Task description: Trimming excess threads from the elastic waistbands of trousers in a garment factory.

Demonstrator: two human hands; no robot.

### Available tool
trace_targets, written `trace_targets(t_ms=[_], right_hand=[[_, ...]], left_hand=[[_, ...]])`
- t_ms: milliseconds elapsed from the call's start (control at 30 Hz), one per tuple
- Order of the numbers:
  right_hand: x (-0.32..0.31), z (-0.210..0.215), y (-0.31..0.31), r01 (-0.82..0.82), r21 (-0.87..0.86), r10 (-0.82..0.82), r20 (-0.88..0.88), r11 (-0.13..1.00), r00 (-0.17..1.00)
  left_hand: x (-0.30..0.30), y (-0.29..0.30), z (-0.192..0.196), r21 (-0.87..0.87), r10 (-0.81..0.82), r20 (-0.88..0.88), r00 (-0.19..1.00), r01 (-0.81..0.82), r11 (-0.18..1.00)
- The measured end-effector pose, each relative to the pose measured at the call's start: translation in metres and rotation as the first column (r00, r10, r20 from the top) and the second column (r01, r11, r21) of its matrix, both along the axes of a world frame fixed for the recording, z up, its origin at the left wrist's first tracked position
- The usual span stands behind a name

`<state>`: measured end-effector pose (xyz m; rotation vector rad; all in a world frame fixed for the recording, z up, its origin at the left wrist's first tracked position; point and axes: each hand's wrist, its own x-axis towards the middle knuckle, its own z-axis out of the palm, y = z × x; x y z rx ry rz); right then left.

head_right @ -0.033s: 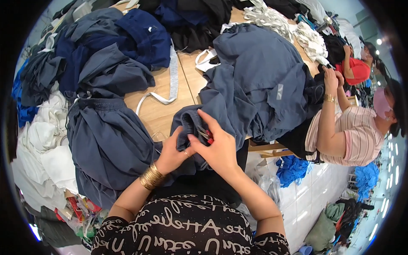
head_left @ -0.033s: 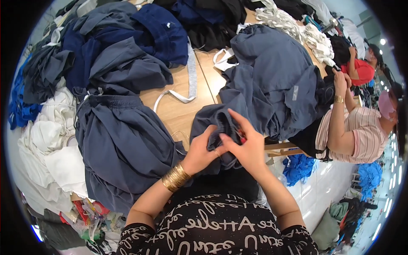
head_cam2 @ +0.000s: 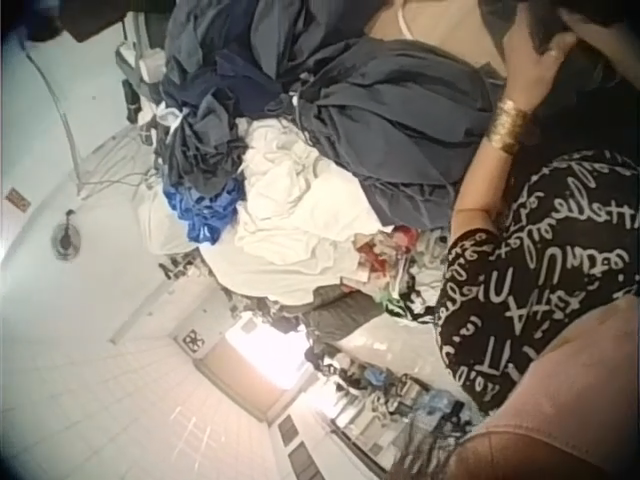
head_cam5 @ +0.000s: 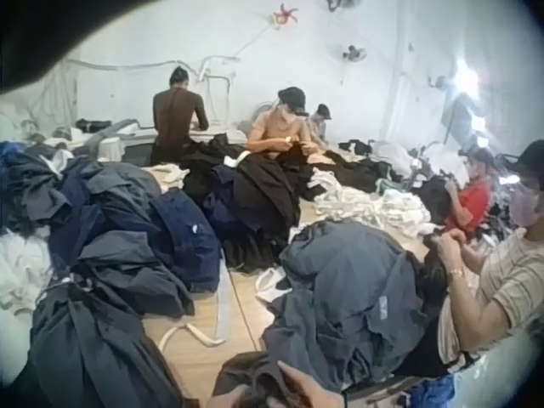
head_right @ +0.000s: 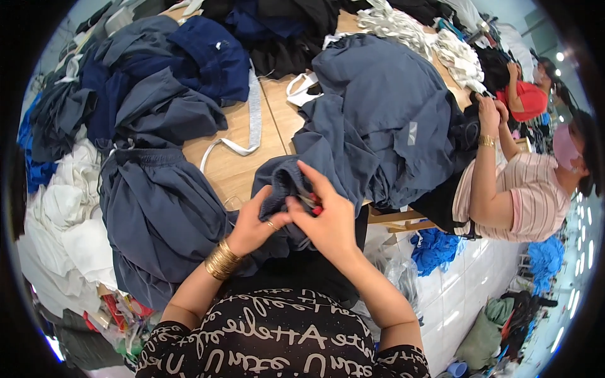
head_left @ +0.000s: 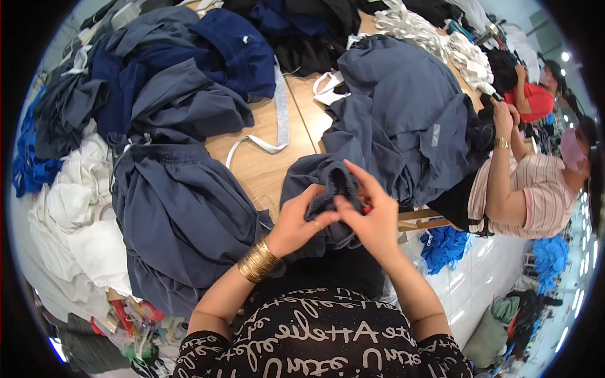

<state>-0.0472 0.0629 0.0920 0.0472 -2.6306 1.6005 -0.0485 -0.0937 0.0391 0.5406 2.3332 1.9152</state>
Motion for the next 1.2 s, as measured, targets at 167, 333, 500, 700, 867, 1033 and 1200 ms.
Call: trace_targets(t_ms=[167, 333, 500, 700, 867, 1033, 1200], right_hand=[[0.016, 0.022, 0.054, 0.109, -0.003, -0.107, -0.177, 0.994, 0.978], [0.037, 0.029, 0.068, 0.244, 0.234, -0.145, -0.372, 0.941, 0.917], [0.057, 0.002, 0.055, 0.126, 0.22, 0.008, -0.526, 0.967, 0.851], [0.082, -0.022, 0.051, -0.151, 0.415, 0.33, -0.405, 0.897, 0.853], [0.082, -0.023, 0.061, -0.124, 0.365, 0.292, -0.454, 0.923, 0.841], [0.088, -0.026, 0.051, -0.343, 0.459, 0.539, -0.415, 0.819, 0.733], [0.082, -0.004, 0.081, -0.356, 0.025, 0.338, -0.384, 0.934, 0.859]], left_hand=[[-0.037, -0.008, 0.025, -0.074, 0.225, -0.244, 0.943, -0.249, 0.966], [-0.012, 0.006, 0.053, 0.178, -0.038, 0.238, 0.971, -0.006, 0.984], [0.014, 0.046, 0.023, 0.68, -0.525, 0.505, 0.686, 0.058, 0.73], [0.004, 0.057, 0.053, 0.638, -0.305, 0.486, 0.819, -0.095, 0.764], [0.012, 0.032, 0.024, 0.409, -0.408, 0.743, 0.531, 0.122, 0.904], [0.008, 0.077, 0.025, 0.477, -0.323, 0.719, 0.616, -0.1, 0.873], [0.001, 0.075, 0.045, 0.57, -0.327, 0.677, 0.659, -0.189, 0.799]])
